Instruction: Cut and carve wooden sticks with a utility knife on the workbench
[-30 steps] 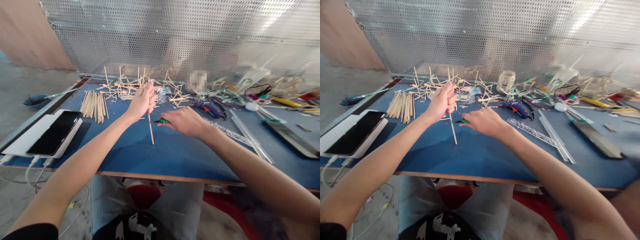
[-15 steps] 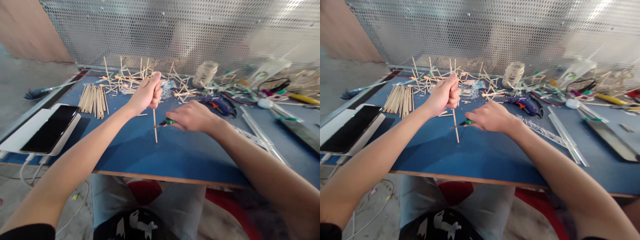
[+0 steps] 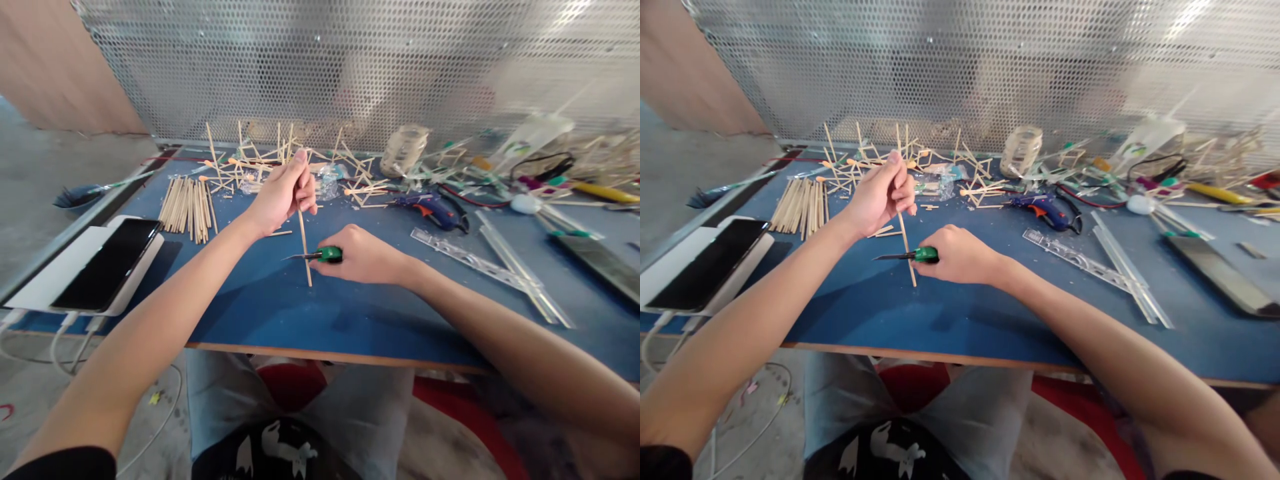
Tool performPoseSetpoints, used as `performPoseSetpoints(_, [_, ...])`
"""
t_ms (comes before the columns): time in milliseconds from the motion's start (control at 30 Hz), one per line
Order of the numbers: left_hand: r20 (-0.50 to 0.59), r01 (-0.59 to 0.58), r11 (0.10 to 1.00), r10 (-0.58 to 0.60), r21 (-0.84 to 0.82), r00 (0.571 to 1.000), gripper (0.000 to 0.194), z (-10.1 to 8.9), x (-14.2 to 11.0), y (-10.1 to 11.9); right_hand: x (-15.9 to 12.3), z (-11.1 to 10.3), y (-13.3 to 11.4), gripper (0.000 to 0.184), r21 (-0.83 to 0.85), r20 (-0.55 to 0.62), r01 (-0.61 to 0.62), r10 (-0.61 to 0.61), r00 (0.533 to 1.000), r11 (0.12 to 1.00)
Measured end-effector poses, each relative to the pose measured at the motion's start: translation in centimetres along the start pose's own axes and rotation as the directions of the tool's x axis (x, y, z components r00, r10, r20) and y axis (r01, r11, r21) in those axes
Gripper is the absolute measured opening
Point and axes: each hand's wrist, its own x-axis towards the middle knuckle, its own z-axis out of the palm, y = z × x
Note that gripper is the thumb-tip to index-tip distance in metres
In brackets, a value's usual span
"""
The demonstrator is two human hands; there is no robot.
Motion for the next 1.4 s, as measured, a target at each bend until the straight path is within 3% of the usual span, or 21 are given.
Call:
performPoseSetpoints(100, [0.045, -0.141, 0.969, 0.135, 0.203, 0.99, 0.044, -0.2, 0.3, -0.3, 0.1, -0.3, -0.1, 0.04, -0.029, -0.021, -0.079, 0.078, 0.997, 0.996])
performPoseSetpoints(200, [0.176, -0.315, 0.791, 0.261, 0.525, 0.949, 0.057, -0.7, 0.7, -0.7, 0.1, -0.4, -0.1, 0.034, -0.003, -0.007, -0.062, 0.062, 0.998, 0.998])
performPoseSetpoints(300, [0.349, -0.479, 0.436, 0.347, 0.762, 0.871, 0.066, -1.4, 0.8, -0.1, -0.4, -0.7, 0.0, 0.029, 0.023, 0.002, -0.05, 0.05, 0.999, 0.998])
performPoseSetpoints(400, [0.534, -0.547, -0.092, 0.399, 0.832, 0.746, 0.054, -2.0, 0.4, 1.5, -1.2, -1.2, 0.4, 0.033, 0.017, 0.026, -0.062, 0.062, 0.998, 0.998])
performPoseSetpoints(467, [0.672, -0.552, -0.392, 0.317, 0.735, 0.669, 0.047, -2.3, 0.2, 2.3, -1.7, -1.3, 0.9, 0.033, 0.013, 0.055, -0.051, 0.051, 0.997, 0.999])
performPoseSetpoints(567, [0.811, -0.611, -0.626, 0.06, 0.485, 0.582, 0.041, -2.9, -0.2, 1.8, -2.2, -1.2, 1.5, 0.032, 0.038, 0.075, -0.033, 0.03, 0.997, 0.999])
performPoseSetpoints(633, [0.848, -0.669, -0.659, -0.089, 0.343, 0.522, 0.04, -3.4, -0.5, 0.6, -2.4, -1.0, 1.9, 0.034, 0.08, 0.08, -0.012, 0.006, 0.997, 0.997])
performPoseSetpoints(700, [0.851, -0.703, -0.654, -0.172, 0.278, 0.497, 0.039, -3.8, -0.9, -0.6, -2.5, -1.1, 2.3, 0.037, 0.135, 0.094, 0.017, -0.03, 0.995, 0.991])
performPoseSetpoints(833, [0.857, -0.701, -0.669, -0.187, 0.248, 0.481, 0.039, -4.6, -1.4, -1.6, -2.9, -1.7, 3.5, 0.033, 0.33, 0.074, 0.009, -0.036, 0.997, 0.944])
performPoseSetpoints(967, [0.868, -0.72, -0.644, -0.173, 0.258, 0.465, 0.039, -5.2, -1.0, -1.7, -3.2, -1.7, 5.3, 0.031, 0.664, -0.021, -0.038, 0.069, 0.997, 0.747])
performPoseSetpoints(1067, [0.875, -0.732, -0.637, -0.182, 0.243, 0.448, 0.04, -5.4, -0.6, -2.1, -3.1, -1.1, 6.1, 0.028, 0.818, -0.175, 0.072, 0.128, 0.976, 0.571])
performPoseSetpoints(1167, [0.885, -0.736, -0.636, -0.177, 0.232, 0.431, 0.039, -5.3, -0.4, -2.4, -3.0, -1.0, 6.7, 0.024, 0.811, -0.277, 0.171, 0.11, 0.954, 0.559])
performPoseSetpoints(1267, [0.888, -0.737, -0.635, -0.171, 0.231, 0.426, 0.038, -5.4, -0.3, -2.5, -3.0, -1.4, 7.7, 0.026, 0.775, -0.094, 0.114, -0.065, 0.993, 0.622])
performPoseSetpoints(1333, [0.889, -0.73, -0.643, -0.163, 0.232, 0.427, 0.039, -5.5, -0.2, -2.5, -3.0, -1.5, 8.6, 0.027, 0.776, 0.013, 0.081, -0.144, 0.989, 0.625])
performPoseSetpoints(1400, [0.889, -0.726, -0.647, -0.16, 0.233, 0.428, 0.039, -5.6, 0.0, -2.6, -2.9, -1.4, 9.3, 0.028, 0.799, -0.01, 0.098, -0.151, 0.989, 0.593])
